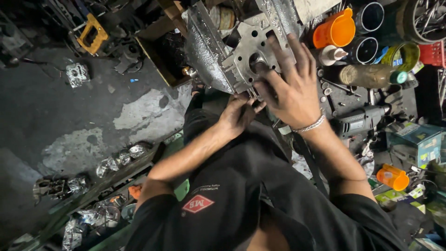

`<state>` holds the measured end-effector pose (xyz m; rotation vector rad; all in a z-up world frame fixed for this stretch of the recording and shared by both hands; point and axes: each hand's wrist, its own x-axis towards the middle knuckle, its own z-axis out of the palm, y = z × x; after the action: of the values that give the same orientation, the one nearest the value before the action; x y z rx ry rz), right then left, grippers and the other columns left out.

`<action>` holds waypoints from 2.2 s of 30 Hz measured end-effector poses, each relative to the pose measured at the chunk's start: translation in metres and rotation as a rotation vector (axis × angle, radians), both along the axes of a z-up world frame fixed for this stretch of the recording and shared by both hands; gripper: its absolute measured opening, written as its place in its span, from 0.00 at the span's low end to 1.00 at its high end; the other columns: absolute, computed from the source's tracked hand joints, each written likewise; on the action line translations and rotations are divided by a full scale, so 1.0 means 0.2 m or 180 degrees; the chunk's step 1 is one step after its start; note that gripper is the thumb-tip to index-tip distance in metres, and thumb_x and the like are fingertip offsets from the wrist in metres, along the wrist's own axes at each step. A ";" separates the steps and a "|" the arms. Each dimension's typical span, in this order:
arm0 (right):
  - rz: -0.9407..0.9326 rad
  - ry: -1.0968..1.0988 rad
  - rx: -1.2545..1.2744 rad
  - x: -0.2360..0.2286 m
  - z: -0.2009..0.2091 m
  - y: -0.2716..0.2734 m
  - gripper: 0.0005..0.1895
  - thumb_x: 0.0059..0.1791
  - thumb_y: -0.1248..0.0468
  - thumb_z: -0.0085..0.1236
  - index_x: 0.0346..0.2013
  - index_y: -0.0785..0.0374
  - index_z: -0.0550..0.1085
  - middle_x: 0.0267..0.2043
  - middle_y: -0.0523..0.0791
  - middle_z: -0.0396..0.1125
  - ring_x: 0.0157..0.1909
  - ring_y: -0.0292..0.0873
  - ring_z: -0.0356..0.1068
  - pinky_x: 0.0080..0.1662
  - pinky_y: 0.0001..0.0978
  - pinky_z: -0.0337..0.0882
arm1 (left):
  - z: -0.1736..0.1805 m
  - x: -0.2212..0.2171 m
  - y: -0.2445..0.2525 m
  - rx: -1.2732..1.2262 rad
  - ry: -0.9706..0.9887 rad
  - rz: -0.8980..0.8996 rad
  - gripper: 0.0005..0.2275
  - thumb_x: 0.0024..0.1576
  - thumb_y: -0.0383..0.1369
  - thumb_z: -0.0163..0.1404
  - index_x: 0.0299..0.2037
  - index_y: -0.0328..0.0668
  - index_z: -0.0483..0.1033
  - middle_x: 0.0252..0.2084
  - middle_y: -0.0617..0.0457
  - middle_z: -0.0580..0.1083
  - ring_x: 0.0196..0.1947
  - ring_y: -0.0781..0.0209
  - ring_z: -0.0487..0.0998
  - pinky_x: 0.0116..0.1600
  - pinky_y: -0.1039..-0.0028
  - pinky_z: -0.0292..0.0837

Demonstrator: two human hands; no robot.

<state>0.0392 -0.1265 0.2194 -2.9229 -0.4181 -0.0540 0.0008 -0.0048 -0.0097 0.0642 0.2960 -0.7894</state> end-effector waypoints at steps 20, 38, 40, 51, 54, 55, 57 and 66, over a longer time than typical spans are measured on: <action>0.0014 0.0123 0.0308 0.04 0.00 -0.02 0.14 0.54 0.60 0.66 0.53 0.59 0.77 0.75 0.48 0.58 0.77 0.57 0.54 0.73 0.53 0.58 | 0.06 -0.01 0.00 -0.0081 -0.0192 0.0289 0.15 0.59 0.30 0.59 0.54 0.45 0.73 0.57 0.55 0.74 0.59 0.59 0.72 0.66 0.58 0.67; -0.0149 0.0020 0.0396 0.02 -0.03 -0.01 0.13 0.54 0.63 0.66 0.54 0.56 0.80 0.77 0.49 0.55 0.80 0.60 0.51 0.77 0.54 0.56 | 0.00 0.00 -0.02 -0.0105 -0.0115 0.0138 0.18 0.57 0.33 0.61 0.56 0.48 0.74 0.56 0.56 0.75 0.59 0.59 0.74 0.65 0.55 0.66; -0.0018 0.0068 0.0484 0.02 -0.02 -0.02 0.12 0.53 0.63 0.66 0.51 0.58 0.78 0.76 0.52 0.56 0.79 0.61 0.51 0.75 0.55 0.56 | 0.00 0.00 -0.02 -0.0039 -0.0262 0.0279 0.17 0.59 0.32 0.61 0.56 0.44 0.74 0.57 0.55 0.75 0.60 0.58 0.74 0.68 0.55 0.66; 0.0038 0.0208 0.0555 0.06 0.02 -0.01 0.14 0.53 0.67 0.63 0.53 0.60 0.77 0.76 0.52 0.56 0.78 0.60 0.53 0.76 0.53 0.59 | -0.01 -0.03 -0.02 -0.0277 -0.0133 0.0260 0.09 0.63 0.28 0.56 0.50 0.43 0.73 0.56 0.52 0.75 0.59 0.56 0.75 0.65 0.50 0.70; 0.0122 0.0363 0.0434 0.04 0.04 -0.03 0.17 0.52 0.66 0.64 0.56 0.61 0.77 0.75 0.52 0.56 0.77 0.61 0.54 0.74 0.54 0.59 | 0.00 -0.04 -0.04 -0.0097 -0.0285 0.0348 0.09 0.64 0.27 0.54 0.52 0.40 0.73 0.56 0.50 0.75 0.59 0.55 0.75 0.67 0.52 0.70; 0.0115 0.0391 0.0423 0.03 0.03 -0.03 0.18 0.53 0.66 0.64 0.58 0.62 0.77 0.75 0.52 0.56 0.77 0.60 0.55 0.74 0.54 0.59 | 0.00 -0.04 -0.05 -0.0061 -0.0334 0.0394 0.09 0.64 0.27 0.53 0.53 0.39 0.73 0.57 0.50 0.75 0.59 0.55 0.75 0.67 0.54 0.70; 0.0094 0.0287 0.0352 0.04 0.01 -0.02 0.18 0.53 0.66 0.64 0.57 0.62 0.76 0.75 0.51 0.56 0.77 0.60 0.55 0.74 0.53 0.59 | 0.01 -0.04 -0.05 -0.0036 -0.0243 0.0294 0.11 0.64 0.26 0.52 0.56 0.38 0.73 0.55 0.50 0.75 0.57 0.55 0.75 0.65 0.54 0.70; 0.0167 0.0541 -0.0014 0.06 0.07 -0.01 0.20 0.52 0.64 0.64 0.60 0.59 0.76 0.75 0.50 0.58 0.76 0.60 0.57 0.72 0.54 0.60 | 0.04 -0.04 -0.05 -0.0112 0.0003 0.0102 0.18 0.61 0.24 0.53 0.62 0.37 0.68 0.59 0.49 0.73 0.60 0.55 0.74 0.67 0.57 0.68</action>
<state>0.0516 -0.1291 0.2339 -2.8888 -0.4666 0.2014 -0.0065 -0.0147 -0.0018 0.0259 0.2834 -0.7627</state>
